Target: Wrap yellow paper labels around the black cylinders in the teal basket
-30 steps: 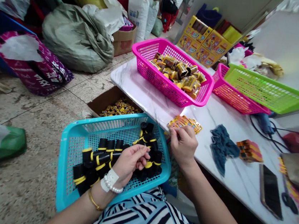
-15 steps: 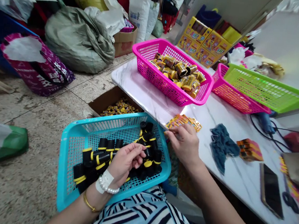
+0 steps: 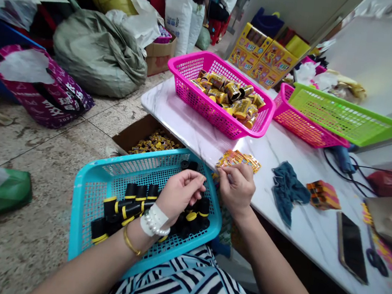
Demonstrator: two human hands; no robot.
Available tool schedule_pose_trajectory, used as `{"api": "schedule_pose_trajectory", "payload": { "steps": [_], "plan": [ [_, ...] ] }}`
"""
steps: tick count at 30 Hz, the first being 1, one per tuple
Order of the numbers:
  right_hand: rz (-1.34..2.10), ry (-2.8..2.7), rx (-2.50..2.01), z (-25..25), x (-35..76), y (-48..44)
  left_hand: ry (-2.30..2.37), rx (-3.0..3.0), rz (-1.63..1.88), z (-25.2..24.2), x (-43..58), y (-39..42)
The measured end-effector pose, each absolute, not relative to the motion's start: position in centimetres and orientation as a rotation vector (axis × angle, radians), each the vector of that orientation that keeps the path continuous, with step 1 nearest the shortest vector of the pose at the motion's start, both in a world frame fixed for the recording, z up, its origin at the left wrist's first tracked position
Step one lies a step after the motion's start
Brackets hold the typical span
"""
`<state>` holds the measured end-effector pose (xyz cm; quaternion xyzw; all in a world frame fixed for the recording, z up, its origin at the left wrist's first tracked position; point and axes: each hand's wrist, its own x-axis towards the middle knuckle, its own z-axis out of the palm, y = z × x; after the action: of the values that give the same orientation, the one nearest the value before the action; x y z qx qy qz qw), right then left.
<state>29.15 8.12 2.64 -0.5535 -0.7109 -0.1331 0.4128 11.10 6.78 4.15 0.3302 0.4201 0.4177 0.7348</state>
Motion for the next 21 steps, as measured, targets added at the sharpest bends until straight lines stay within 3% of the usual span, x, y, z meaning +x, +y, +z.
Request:
{"api": "schedule_pose_trajectory", "payload": {
  "steps": [6,12,21],
  "plan": [
    [-0.329,-1.641,-1.286,3.0,29.2,7.3,0.995,1.074,0.886,5.2,13.0,10.0],
    [-0.188,-1.821,-1.271,2.4,27.1,4.1,0.971,0.851,0.853,4.0,11.6,7.0],
    [1.011,-1.700,-1.367,1.1,24.1,1.9,1.232,1.009,0.755,1.5,5.7,3.1]
  ]
}}
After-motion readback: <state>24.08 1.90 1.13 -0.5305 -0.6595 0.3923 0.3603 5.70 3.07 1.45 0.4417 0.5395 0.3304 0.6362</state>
